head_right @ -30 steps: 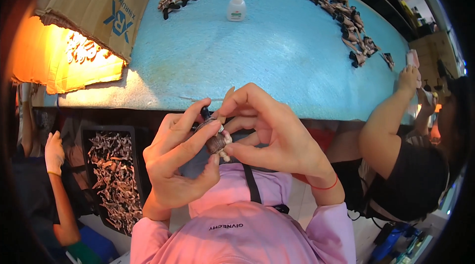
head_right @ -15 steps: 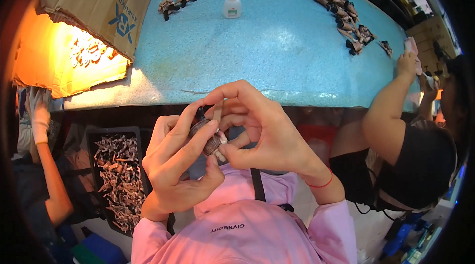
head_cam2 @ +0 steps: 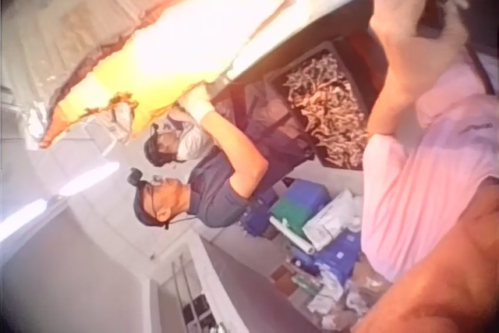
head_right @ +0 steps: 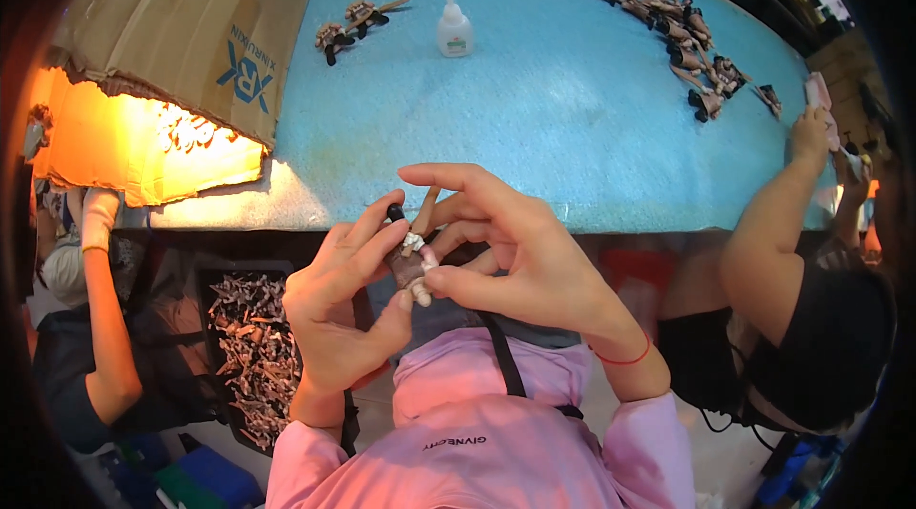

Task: The person assembles small action figures by applying glue from a bottle to individual parts and joining them together by hand.

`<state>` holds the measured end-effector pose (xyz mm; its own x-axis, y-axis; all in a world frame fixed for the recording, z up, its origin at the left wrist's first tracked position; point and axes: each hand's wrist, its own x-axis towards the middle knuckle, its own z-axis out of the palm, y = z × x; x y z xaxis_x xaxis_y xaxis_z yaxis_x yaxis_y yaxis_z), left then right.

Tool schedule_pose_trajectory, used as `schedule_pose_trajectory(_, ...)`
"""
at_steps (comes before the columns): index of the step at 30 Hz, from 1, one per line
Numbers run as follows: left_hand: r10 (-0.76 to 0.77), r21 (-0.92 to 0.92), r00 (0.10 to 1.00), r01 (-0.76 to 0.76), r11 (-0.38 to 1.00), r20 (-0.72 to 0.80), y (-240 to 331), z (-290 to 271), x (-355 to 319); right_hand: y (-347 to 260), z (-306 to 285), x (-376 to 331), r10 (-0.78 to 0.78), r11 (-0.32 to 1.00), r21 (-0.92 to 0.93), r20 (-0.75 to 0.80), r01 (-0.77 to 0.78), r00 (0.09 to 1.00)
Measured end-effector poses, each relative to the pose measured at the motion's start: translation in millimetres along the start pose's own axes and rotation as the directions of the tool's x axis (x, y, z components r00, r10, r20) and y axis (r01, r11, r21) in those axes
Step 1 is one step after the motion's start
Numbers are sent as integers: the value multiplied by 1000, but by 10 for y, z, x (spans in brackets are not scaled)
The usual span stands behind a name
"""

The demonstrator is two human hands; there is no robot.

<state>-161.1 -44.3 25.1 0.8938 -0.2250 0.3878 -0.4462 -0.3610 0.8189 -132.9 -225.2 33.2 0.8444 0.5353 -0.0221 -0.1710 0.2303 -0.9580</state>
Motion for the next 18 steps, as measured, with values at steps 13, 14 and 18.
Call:
schedule_pose_trajectory(13,-103,-178,993,113,978,61,-111,48,36,51,-112,130,-18,998,58,-13,19,1000)
schedule_pose_trajectory(14,-103,-176,993,113,978,61,-124,58,32,75,-112,137,-19,998,59,-12,20,1000)
schedule_pose_trajectory(18,-137,-170,988,148,974,74,-111,57,22,108,-71,144,-27,997,70,-62,31,998)
